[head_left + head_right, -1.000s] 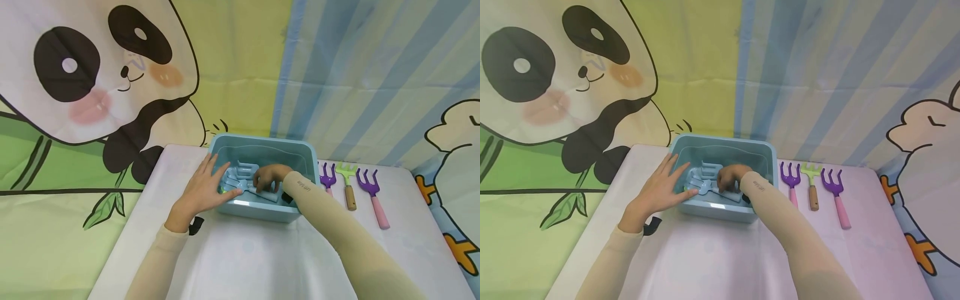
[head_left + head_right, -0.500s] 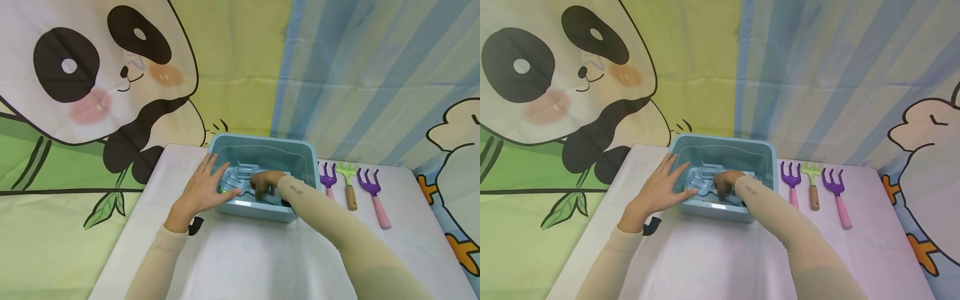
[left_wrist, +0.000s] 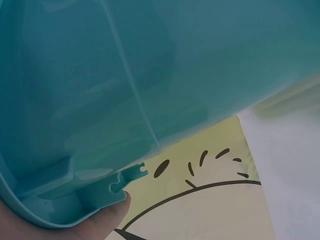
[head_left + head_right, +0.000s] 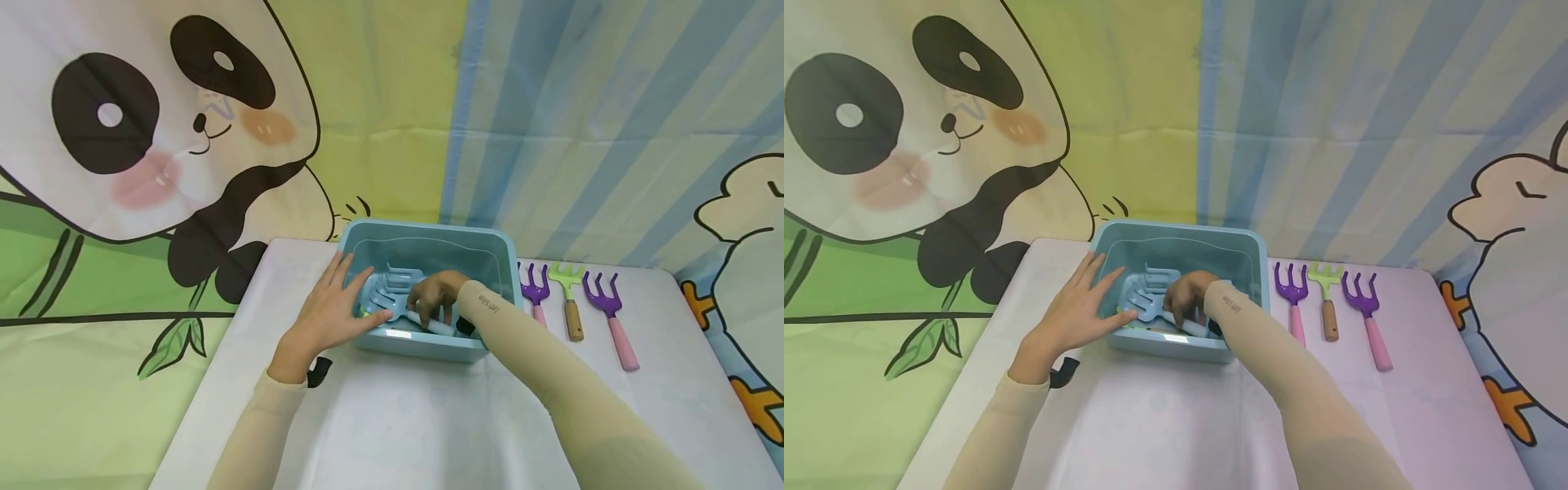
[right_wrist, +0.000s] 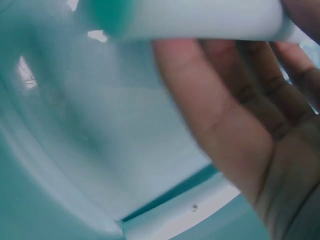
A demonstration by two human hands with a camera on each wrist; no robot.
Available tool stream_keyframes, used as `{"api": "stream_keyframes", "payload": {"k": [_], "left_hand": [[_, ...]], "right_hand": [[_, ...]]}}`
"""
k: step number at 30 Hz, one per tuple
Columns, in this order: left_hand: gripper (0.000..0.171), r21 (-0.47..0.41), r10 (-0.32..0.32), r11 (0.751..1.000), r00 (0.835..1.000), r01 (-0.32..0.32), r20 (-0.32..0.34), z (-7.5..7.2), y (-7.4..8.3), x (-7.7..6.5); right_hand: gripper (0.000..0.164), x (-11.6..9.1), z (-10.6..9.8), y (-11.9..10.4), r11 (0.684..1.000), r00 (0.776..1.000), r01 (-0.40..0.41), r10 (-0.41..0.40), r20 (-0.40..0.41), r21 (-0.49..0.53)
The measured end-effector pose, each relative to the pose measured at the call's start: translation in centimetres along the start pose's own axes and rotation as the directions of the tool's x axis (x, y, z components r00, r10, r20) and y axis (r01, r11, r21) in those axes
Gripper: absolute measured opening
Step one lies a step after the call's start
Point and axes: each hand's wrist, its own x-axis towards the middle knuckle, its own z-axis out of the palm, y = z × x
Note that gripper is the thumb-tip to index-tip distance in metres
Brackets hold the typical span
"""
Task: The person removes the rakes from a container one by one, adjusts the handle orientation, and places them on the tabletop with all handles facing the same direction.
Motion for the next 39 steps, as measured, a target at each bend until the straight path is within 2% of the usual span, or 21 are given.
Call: {"api": "stream_keyframes", "payload": {"k": [4, 9, 20, 25, 32, 39], "left_hand": [[0.100, -0.005, -0.003, 1.000, 1.000, 0.003, 0.002, -0.1, 0.0, 0.0], [0.099, -0.011, 0.000, 1.000, 1.000, 0.000, -0.003, -0.1, 0.0, 0.1], [0.101, 0.003, 0.006, 1.000, 1.000, -0.006, 0.002, 0.0, -0.3, 0.0], [0.101, 0.013, 0.014, 1.000, 1.000, -0.014, -0.001, 0.1, -0.4, 0.2], [0.102, -0.006, 0.020, 1.000, 1.000, -0.020, -0.008, 0.0, -0.2, 0.2], [0.101, -0.004, 0.019, 1.000, 1.000, -0.018, 0.002, -0.1, -0.1, 0.2]], "right_hand": [[0.053, -0.2, -0.6, 0.1, 1.000, 1.000, -0.008, 0.008, 0.013, -0.021], [0.044, -0.5, -1.3, -0.1, 0.999, 0.998, 0.028, -0.026, 0.053, -0.026], [0.046, -2.6, -2.0, -0.9, 0.997, 0.999, 0.046, -0.047, -0.008, -0.059], [0.054, -5.1, -2.4, -1.1, 0.995, 0.998, 0.053, -0.055, -0.029, -0.088], [0.053, -10.5, -3.2, -0.8, 0.985, 0.991, 0.091, -0.105, -0.086, -0.149], [0.049, -15.5, -3.4, -0.2, 0.970, 0.970, 0.192, -0.211, -0.122, -0.149]]}}
